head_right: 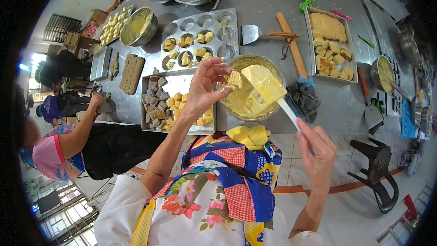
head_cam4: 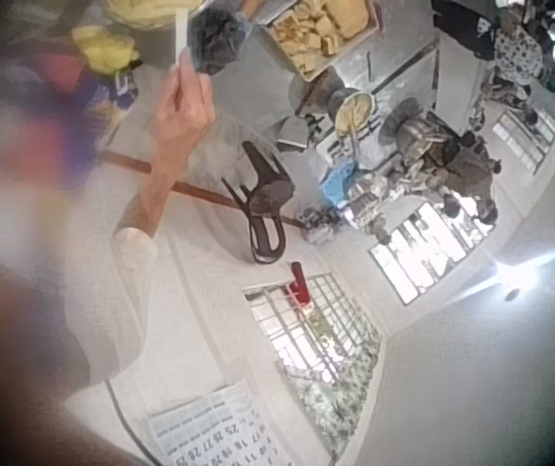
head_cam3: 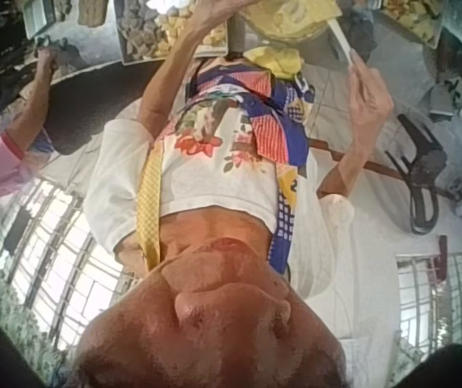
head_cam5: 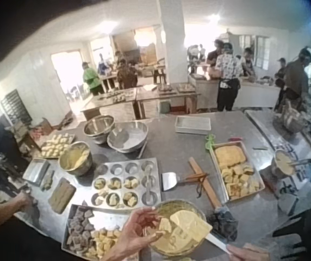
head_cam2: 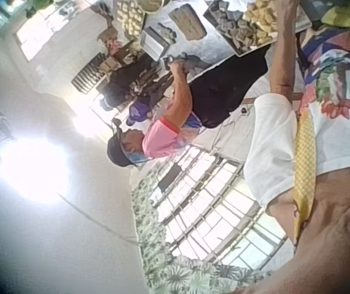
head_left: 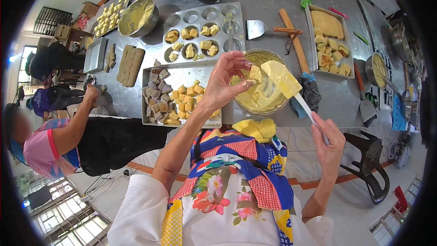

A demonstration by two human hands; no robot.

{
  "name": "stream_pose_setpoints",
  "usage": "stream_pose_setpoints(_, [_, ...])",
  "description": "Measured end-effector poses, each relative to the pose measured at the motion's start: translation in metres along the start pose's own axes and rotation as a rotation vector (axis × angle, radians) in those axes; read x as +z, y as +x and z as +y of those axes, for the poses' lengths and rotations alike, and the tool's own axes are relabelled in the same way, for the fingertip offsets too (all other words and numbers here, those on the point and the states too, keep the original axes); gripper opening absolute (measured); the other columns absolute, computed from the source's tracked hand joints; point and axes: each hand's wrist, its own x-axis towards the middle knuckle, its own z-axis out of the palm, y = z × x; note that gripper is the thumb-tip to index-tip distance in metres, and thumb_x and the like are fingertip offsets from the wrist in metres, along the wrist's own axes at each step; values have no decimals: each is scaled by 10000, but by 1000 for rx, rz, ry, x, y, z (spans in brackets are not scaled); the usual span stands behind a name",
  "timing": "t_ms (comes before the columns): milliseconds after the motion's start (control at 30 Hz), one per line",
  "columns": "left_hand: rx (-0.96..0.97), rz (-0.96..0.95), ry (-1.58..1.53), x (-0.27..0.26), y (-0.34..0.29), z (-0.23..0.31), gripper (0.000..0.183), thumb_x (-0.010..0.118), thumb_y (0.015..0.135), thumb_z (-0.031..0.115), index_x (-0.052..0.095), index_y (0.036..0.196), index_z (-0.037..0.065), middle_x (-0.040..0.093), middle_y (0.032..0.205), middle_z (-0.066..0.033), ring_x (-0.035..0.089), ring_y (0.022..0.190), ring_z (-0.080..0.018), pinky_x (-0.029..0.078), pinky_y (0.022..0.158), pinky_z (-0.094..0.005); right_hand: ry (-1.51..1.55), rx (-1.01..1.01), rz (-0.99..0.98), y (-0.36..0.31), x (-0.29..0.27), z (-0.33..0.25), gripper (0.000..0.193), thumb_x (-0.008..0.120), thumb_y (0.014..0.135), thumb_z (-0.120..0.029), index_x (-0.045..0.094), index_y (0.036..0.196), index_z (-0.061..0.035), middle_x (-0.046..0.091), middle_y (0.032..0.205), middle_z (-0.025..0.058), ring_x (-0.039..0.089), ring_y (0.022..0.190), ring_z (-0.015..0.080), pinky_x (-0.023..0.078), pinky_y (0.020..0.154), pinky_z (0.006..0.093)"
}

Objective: The person picks up pieces of dough from a tray and places them into a muffin tin, then uses a spatula to scoop a yellow mixture from a bowl and add it onto each piece of dough.

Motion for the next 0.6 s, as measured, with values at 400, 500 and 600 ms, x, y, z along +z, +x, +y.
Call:
stream_pose_setpoints(400, [354, 97, 375, 12, -3, -6, 765, 730, 668, -70, 318, 1300, 54, 519, 1124, -118, 534, 1040, -193, 447, 819, -320, 838, 551, -155, -13, 3, 24, 221, 575, 895, -133, 640, 1065, -7, 544, 589, 36, 349, 417, 19, 213, 366, 172])
stream_pose_setpoints(500, [382, 98, 405, 14, -3, -6, 812, 735, 651, -85, 299, 1321, 57, 518, 1128, -125, 540, 1034, -196, 450, 812, -320, 858, 568, -117, -14, 4, 29, 227, 581, 893, -138, 637, 1073, -10, 544, 590, 37, 337, 415, 17, 210, 362, 172])
stream_pose_setpoints(600, [437, 95, 440, 13, -3, -3, 833, 735, 648, -89, 285, 1334, 55, 518, 1134, -130, 549, 1017, -198, 451, 809, -319, 879, 559, -120, -11, 7, 27, 233, 585, 893, -144, 635, 1079, -12, 542, 590, 36, 332, 415, 18, 210, 363, 171])
